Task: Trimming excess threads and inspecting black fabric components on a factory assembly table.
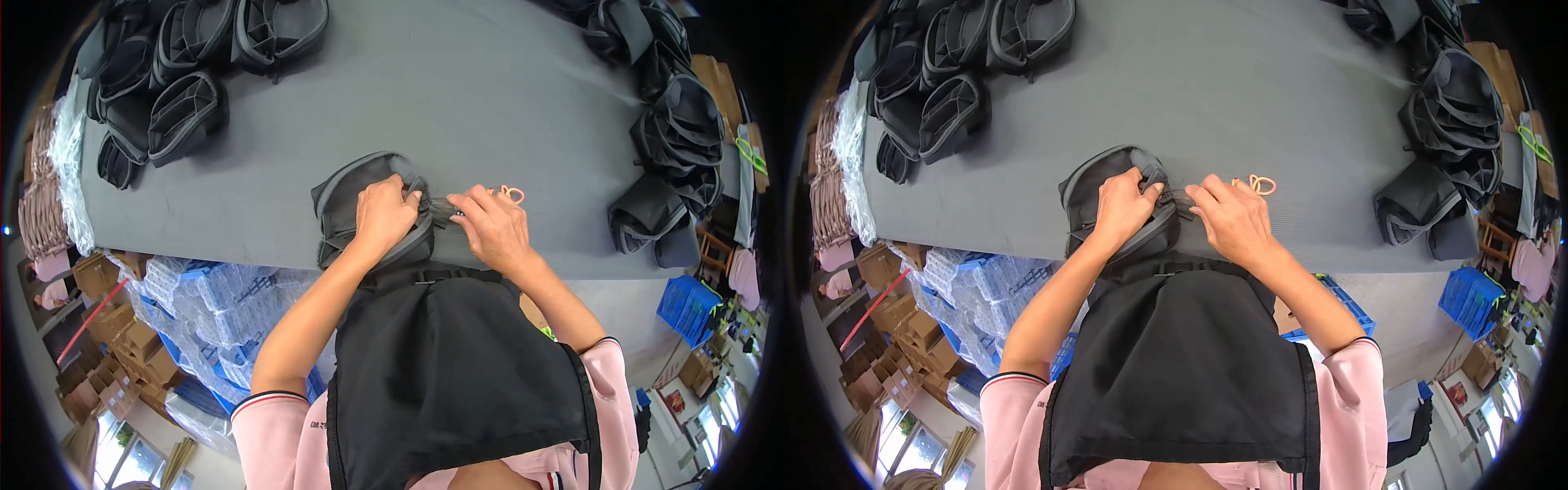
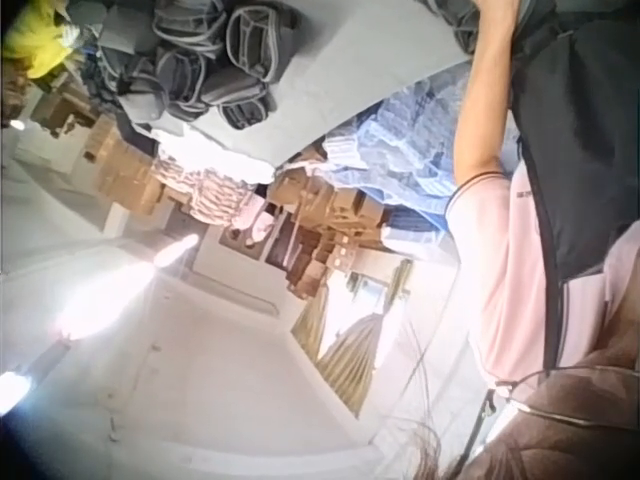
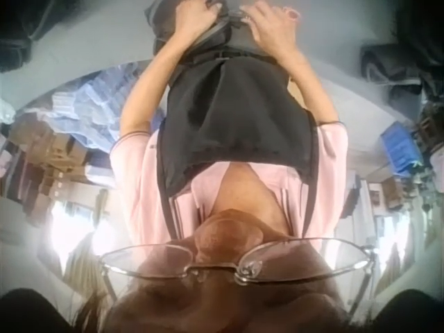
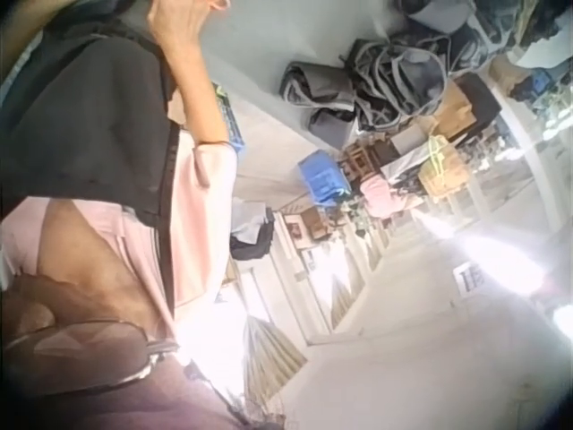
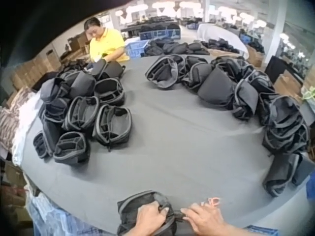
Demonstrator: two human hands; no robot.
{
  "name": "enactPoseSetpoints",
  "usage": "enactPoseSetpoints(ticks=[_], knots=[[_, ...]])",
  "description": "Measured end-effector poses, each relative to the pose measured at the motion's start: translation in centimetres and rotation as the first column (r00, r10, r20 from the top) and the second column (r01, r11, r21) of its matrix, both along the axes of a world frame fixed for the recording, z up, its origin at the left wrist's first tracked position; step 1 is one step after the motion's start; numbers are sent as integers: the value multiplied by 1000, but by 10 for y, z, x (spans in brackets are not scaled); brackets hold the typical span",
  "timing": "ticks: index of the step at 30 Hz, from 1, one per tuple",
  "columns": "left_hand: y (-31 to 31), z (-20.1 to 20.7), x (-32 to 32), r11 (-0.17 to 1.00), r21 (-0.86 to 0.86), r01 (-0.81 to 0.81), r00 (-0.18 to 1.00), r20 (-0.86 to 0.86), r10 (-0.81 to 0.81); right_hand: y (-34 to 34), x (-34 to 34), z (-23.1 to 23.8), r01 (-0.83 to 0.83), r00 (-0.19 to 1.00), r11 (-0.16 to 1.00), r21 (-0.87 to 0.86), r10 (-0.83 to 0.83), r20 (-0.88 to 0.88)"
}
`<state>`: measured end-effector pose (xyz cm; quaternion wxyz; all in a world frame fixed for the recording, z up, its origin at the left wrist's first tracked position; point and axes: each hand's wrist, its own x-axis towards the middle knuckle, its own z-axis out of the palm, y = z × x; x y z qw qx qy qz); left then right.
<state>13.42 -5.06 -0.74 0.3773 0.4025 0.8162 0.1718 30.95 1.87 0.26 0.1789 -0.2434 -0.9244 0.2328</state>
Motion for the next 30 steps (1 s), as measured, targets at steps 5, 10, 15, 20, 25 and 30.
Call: enactPoseSetpoints(ticks=[5,10,15,20,25,30], knots=[[2,0,-2,999,-8,31,999,-25,-31,2,-6,0,-60,996,995,81,55,64],[4,0,-4,999,-18,28,999,15,-28,5,-11,-1,-131,982,976,172,105,154],[4,1,-4,999,-29,16,1000,22,-16,5,-16,0,-221,950,952,210,161,269],[4,0,-5,1000,-7,9,1000,20,-9,3,-12,5,-154,965,976,152,116,234],[5,-1,-6,1000,-15,15,1000,11,-15,0,-12,-1,-72,989,992,99,58,139],[-8,-2,-5,995,9,95,995,43,-95,8,-10,8,278,946,753,-596,-323,34]])
